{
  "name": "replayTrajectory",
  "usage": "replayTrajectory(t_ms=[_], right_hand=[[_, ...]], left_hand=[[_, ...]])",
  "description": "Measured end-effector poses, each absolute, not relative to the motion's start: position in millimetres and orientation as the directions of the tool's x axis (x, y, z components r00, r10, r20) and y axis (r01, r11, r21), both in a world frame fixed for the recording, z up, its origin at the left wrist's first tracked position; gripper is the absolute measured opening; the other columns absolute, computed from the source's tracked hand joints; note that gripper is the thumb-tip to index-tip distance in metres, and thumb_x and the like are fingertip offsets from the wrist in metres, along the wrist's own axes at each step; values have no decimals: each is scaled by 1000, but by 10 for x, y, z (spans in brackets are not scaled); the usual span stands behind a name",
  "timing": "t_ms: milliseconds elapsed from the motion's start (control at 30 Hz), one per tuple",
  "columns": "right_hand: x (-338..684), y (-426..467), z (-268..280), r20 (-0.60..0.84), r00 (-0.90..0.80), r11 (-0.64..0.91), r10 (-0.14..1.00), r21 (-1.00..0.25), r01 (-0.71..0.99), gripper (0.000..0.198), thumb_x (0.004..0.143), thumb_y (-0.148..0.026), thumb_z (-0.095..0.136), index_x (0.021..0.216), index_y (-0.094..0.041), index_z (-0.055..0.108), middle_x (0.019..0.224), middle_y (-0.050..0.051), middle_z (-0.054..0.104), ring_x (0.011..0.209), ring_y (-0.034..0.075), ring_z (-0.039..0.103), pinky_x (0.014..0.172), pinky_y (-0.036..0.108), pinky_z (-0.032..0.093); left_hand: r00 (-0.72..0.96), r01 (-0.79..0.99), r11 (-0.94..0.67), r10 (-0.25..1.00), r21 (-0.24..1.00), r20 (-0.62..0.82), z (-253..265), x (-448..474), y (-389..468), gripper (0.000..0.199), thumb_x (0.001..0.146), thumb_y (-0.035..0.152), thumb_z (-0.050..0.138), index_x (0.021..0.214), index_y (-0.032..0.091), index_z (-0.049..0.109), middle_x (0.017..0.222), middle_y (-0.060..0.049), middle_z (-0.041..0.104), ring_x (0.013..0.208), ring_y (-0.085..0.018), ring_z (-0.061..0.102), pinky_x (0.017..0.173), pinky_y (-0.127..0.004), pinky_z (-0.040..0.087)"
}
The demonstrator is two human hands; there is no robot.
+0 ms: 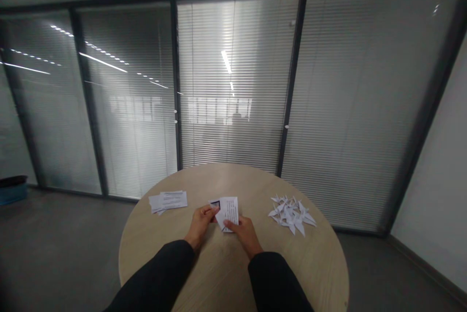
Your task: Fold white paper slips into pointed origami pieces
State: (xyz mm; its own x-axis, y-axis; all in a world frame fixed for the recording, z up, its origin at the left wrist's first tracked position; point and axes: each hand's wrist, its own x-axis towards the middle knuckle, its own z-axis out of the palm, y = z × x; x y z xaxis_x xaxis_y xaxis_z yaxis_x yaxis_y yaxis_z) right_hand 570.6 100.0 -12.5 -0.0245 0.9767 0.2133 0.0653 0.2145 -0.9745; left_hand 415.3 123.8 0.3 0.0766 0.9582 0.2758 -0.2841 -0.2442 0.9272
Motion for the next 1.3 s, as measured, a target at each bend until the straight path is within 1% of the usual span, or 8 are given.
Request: replayTrajectory(t_ms=[167,300,400,500,700,900,1100,1300], right_hand=[[5714,984,-98,229,8,228,973,-971,76,48,59,-48,76,88,-10,73,91,13,74,85,32,68,78,41,51],[5716,968,-78,250,57,246,967,-967,63,48,58,-49,76,89,-12,73,91,12,74,87,32,68,80,42,51],[5713,965,-80,247,67,244,967,-968,57,48,58,-48,77,89,-12,73,91,13,74,86,32,68,80,42,51],[5709,966,-87,245,58,241,968,-969,61,49,57,-50,77,88,-12,73,91,13,74,86,32,68,79,43,51],[5694,936,-55,214,6,213,977,-975,64,51,57,-52,76,89,-12,73,90,13,74,86,32,68,79,42,51],[5691,941,-52,205,-4,205,979,-977,60,50,57,-51,76,88,-12,74,89,13,74,86,32,68,79,42,51],[5714,952,-59,233,59,229,971,-971,61,48,56,-52,76,86,-14,74,90,13,74,87,33,68,81,43,51],[5711,926,-41,251,104,246,962,-967,64,46,59,-52,75,85,-14,73,91,12,74,88,34,67,79,43,51]], left_hand=[[149,-364,-141,967,921,207,-6,4181,1219,40,57,49,75,69,11,70,65,-6,69,58,-17,61,61,-28,48],[241,-356,-71,956,932,165,-15,4213,1168,44,55,51,76,72,10,72,66,-8,70,62,-19,64,67,-31,50],[268,-341,-98,943,935,196,-34,4217,1156,44,59,51,75,74,10,73,68,-9,70,64,-19,64,68,-30,49],[230,-289,-141,950,947,212,-77,4204,1201,43,59,52,74,69,10,72,65,-9,69,61,-18,62,62,-27,47],[180,-151,-241,947,959,267,-177,4173,1336,45,60,56,70,60,12,67,52,-3,60,49,-13,52,52,-23,39],[150,-75,-304,938,950,312,-122,4159,1307,43,62,55,69,54,13,63,46,0,55,45,-11,47,47,-22,33],[245,-233,-146,948,962,203,-64,4199,1219,44,55,54,74,70,12,71,66,-7,68,56,-16,59,58,-26,46],[315,-161,-99,938,982,147,-80,4206,1189,43,56,53,75,71,12,73,68,-8,70,58,-16,61,61,-26,49]])
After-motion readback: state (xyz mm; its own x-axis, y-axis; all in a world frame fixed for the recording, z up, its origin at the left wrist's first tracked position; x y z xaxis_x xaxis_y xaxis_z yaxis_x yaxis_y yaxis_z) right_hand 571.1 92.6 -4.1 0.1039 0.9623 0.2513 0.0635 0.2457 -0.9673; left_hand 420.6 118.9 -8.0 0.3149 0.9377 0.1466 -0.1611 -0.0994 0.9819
